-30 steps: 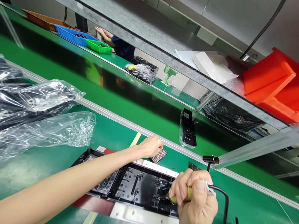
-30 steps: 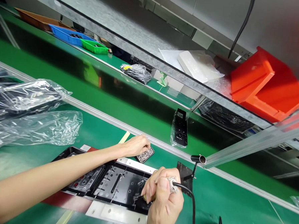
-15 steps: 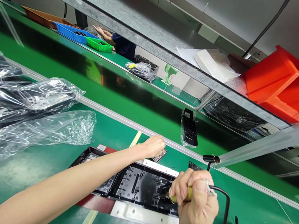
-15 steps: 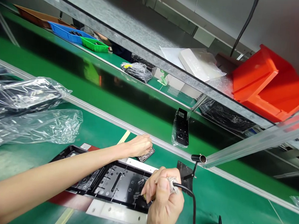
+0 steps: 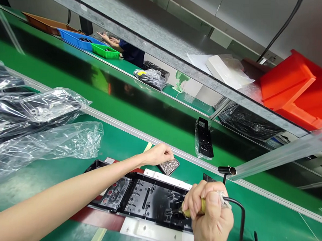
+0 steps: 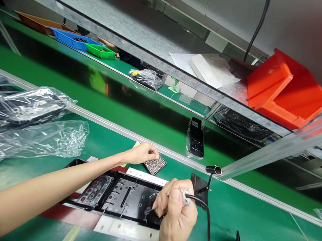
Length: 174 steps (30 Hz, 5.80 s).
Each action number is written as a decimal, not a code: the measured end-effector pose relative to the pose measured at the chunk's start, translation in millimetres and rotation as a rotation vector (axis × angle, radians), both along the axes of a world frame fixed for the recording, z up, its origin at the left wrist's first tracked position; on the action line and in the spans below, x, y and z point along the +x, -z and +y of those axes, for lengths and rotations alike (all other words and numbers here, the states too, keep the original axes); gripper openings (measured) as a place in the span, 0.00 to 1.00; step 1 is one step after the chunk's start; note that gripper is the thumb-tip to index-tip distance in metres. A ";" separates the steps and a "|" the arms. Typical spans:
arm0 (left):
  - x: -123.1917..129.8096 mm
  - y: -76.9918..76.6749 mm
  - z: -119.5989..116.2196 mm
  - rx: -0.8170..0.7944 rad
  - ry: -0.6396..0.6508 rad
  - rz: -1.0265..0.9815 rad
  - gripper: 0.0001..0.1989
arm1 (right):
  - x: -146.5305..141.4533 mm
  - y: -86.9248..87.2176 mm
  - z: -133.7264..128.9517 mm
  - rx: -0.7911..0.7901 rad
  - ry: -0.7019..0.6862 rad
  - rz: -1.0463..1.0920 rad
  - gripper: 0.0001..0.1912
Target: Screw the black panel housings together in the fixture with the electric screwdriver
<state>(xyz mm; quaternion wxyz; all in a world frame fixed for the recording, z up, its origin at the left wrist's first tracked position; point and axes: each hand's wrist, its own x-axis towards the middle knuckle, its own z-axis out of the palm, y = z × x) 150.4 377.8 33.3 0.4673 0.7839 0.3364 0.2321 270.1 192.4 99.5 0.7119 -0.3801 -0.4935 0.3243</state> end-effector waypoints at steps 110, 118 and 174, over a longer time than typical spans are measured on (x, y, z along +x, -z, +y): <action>-69.8 -37.1 -84.4 0.371 -0.066 0.165 0.09 | -0.6 -0.7 -2.1 0.034 -0.039 -0.011 0.11; -73.9 -9.0 -100.5 0.469 0.126 0.118 0.11 | -0.6 -1.0 -2.0 0.049 -0.027 -0.030 0.11; -36.8 -61.9 -132.3 0.041 -0.120 -0.195 0.15 | -3.1 2.2 -1.2 0.035 -0.083 0.036 0.13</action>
